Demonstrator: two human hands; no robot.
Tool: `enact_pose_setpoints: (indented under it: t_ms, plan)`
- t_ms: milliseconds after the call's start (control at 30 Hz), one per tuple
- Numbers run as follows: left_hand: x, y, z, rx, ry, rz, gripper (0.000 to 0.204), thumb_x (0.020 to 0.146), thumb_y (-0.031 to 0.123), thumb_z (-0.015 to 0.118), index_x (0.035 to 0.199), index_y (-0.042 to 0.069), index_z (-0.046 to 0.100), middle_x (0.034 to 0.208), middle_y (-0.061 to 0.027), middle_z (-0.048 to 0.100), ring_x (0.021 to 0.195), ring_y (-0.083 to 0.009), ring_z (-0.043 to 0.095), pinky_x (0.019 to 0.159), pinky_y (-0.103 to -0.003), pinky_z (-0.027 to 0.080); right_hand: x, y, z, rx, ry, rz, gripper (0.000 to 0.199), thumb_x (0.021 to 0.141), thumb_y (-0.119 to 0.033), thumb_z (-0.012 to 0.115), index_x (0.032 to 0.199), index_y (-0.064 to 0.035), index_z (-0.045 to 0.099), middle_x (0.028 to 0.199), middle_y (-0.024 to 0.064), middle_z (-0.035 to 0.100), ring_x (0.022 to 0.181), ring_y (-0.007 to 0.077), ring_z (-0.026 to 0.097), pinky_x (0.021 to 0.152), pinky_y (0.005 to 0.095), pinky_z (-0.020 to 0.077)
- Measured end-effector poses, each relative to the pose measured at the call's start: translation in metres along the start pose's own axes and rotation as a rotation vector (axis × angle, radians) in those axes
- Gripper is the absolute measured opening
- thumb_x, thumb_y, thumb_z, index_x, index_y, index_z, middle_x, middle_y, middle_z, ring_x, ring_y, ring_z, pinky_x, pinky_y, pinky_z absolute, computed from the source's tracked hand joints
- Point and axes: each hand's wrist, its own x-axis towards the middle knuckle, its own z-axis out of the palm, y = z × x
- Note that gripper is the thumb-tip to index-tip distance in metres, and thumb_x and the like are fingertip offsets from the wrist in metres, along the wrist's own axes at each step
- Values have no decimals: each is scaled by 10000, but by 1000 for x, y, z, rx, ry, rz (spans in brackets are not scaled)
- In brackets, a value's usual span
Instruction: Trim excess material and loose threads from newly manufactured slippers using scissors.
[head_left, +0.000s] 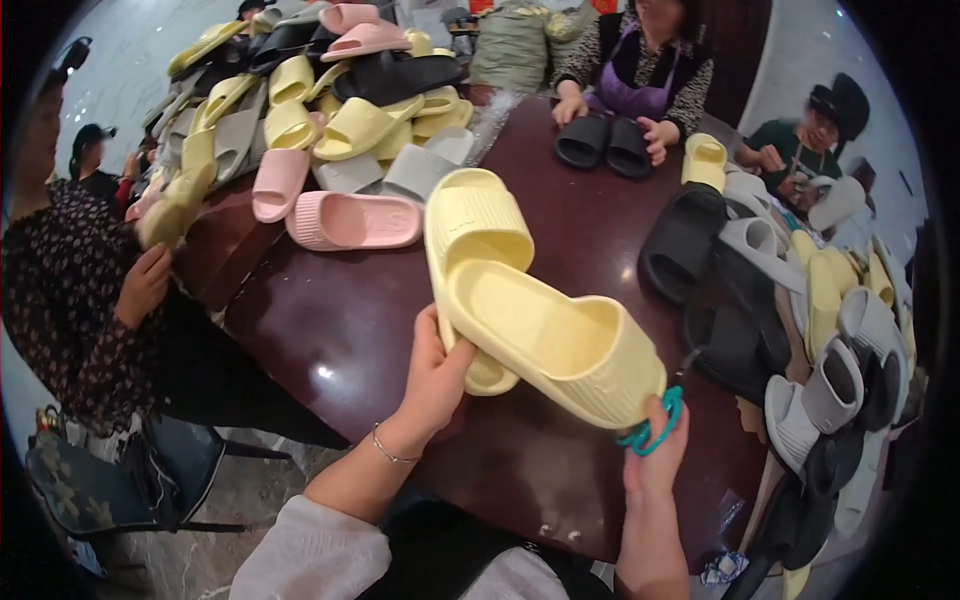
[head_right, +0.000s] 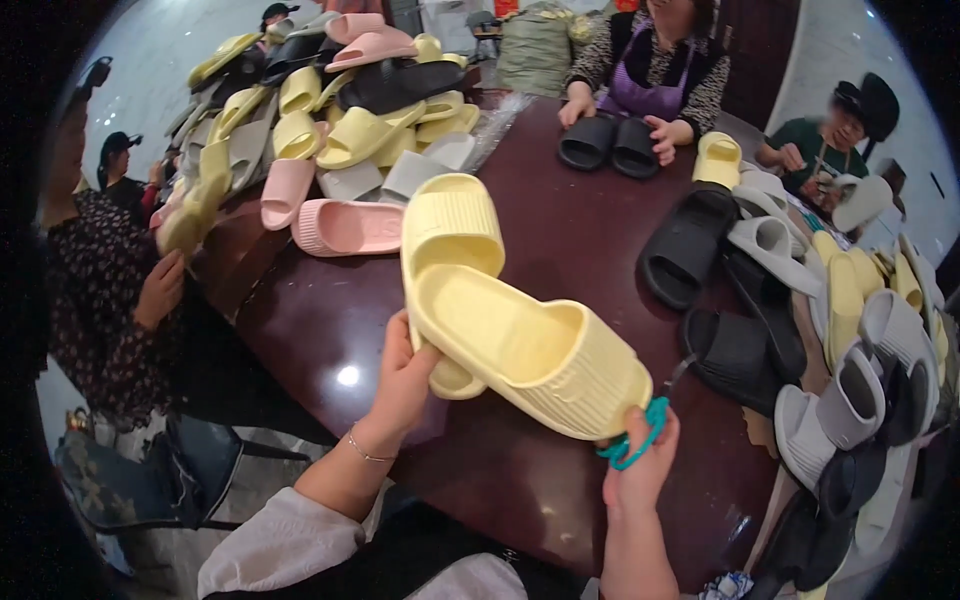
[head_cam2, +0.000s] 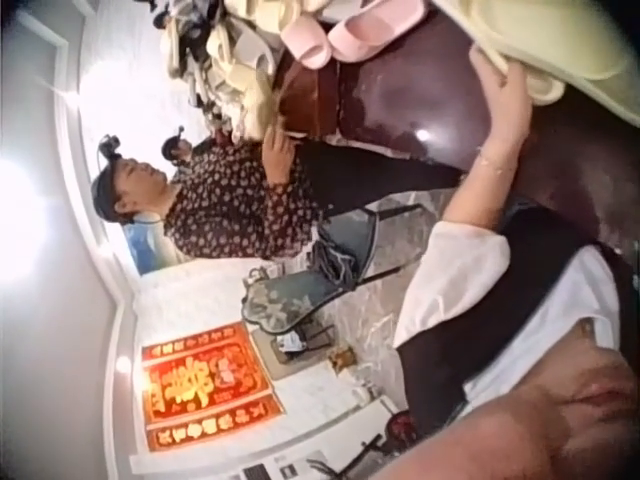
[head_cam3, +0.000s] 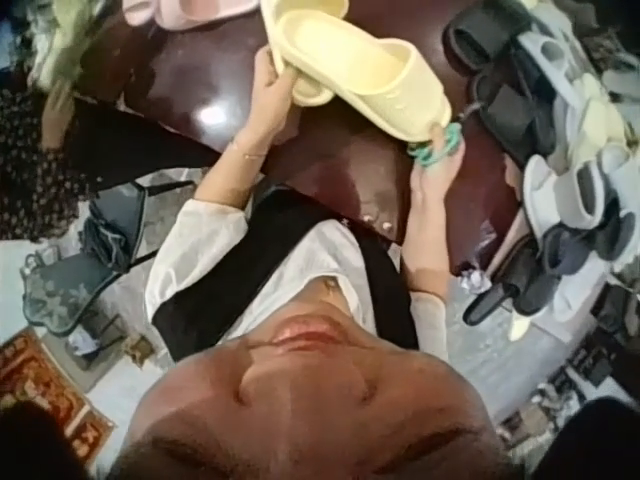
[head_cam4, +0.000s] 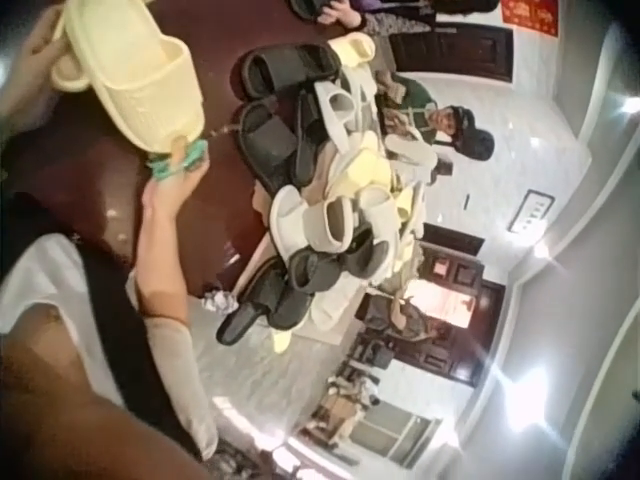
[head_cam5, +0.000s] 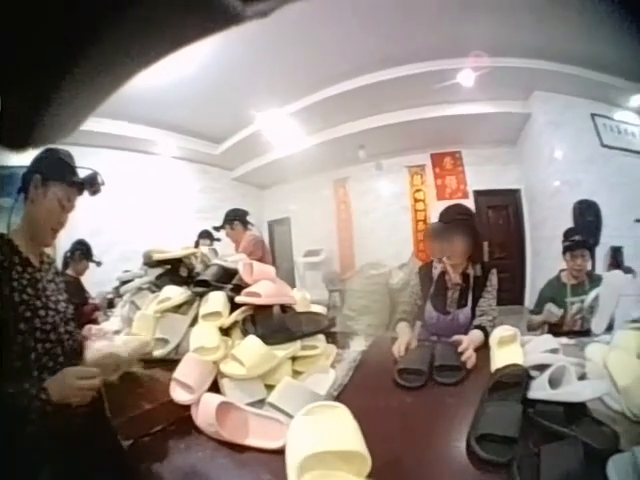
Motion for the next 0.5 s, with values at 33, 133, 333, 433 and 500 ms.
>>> enact_pose_setpoints:
  t_ms: [33,133,333,433,500]
  plan:
    - [0,-2,5,7,8,34,449,856,-12,478,1252,16,270,1149,-100,459,1044,-174,489,889,-291,427,-4,-2,2,-17,-85,85,285,839,-145,600,1084,-66,478,919,71,586,746,168,592,589,302,502]
    - [3,-10,9,93,79,176,434,869,-8,466,1264,19,287,1185,-111,444,1078,-174,469,930,-305,398,-6,-5,-7,-1,-185,153,421,839,-146,593,1187,-47,377,973,99,548,787,217,596,553,359,530]
    - [8,-3,14,160,81,325,472,903,81,483,1339,20,313,1289,-99,421,1159,-183,442,975,-309,363,-10,-5,-4,215,-395,200,384,820,-97,596,1146,-15,411,942,125,566,714,212,607,585,348,530]
    - [12,-4,23,102,105,308,455,915,73,459,1340,14,307,1302,-106,413,1161,-190,443,975,-308,366,-11,-4,-7,146,-379,218,363,815,-85,603,1117,7,423,919,134,575,714,215,611,585,339,525]
    - [14,-6,26,11,60,291,451,918,58,446,1340,11,297,1294,-110,417,1155,-194,448,974,-308,369,-11,-4,-7,109,-400,250,354,813,-79,606,1103,17,428,908,139,580,714,216,613,585,335,522]
